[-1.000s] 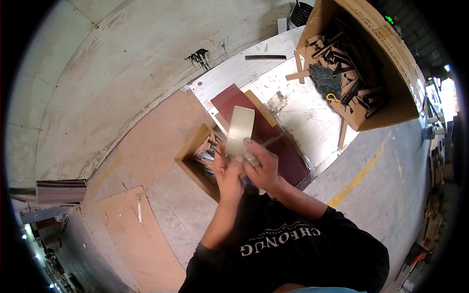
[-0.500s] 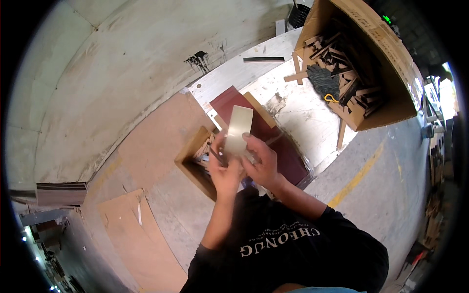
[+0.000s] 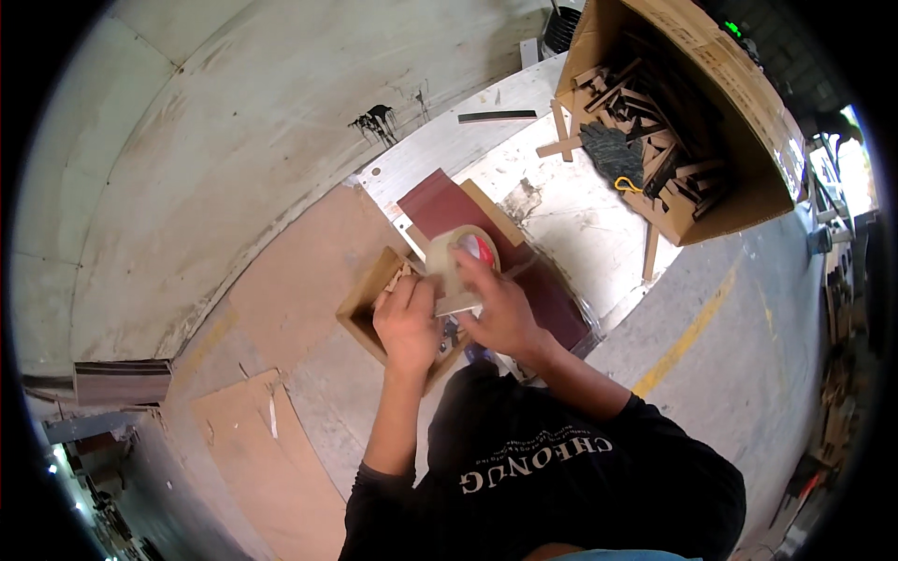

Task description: The person applies adhesive tape to wooden strips on a workbench and places them into a small cardboard box before donning a work glove to handle more strips.

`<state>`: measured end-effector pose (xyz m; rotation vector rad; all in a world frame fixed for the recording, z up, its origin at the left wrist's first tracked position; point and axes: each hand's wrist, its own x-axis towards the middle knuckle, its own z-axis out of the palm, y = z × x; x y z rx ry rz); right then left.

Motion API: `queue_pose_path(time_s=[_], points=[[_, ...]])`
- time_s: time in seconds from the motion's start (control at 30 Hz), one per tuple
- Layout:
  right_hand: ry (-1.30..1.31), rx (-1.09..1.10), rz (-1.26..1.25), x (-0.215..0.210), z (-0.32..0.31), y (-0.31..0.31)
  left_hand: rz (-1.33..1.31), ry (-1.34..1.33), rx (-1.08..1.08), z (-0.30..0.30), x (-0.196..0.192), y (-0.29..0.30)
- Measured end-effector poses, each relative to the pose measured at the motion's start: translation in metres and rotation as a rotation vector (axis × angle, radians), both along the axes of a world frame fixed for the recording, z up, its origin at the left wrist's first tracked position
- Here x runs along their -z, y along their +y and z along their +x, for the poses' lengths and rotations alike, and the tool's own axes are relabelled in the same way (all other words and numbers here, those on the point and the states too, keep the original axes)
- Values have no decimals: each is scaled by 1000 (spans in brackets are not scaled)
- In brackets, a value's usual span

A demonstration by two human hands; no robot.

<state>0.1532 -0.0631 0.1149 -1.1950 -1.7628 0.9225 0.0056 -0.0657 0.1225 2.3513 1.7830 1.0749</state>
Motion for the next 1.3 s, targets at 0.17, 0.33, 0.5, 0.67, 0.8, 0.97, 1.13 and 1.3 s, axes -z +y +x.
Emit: queue_pose_path(time_s=[0.17, 0.33, 0.5, 0.67, 0.8, 0.97, 1.13, 1.3], points=[[13, 12, 21, 3, -1, -4, -46, 27, 7, 3, -1, 2], [53, -5, 32, 5, 0, -2, -137, -129, 57, 0, 5, 0], [147, -29, -225, 17, 11, 6, -436, -413, 231, -11, 12, -2], [5, -143, -14, 9, 10, 10, -705, -755, 279, -20, 28, -3], [-29, -140, 135, 16, 8, 16, -854, -911, 291, -21, 17, 1], [137, -174, -61, 15, 11, 20, -751, -1093, 199, -22, 20, 1], [371, 113, -123, 41, 12, 28, -468, -1343, -11, -3, 47, -16], [744, 131, -526, 48, 1, 25, -268, -680, 91, 27, 63, -24]])
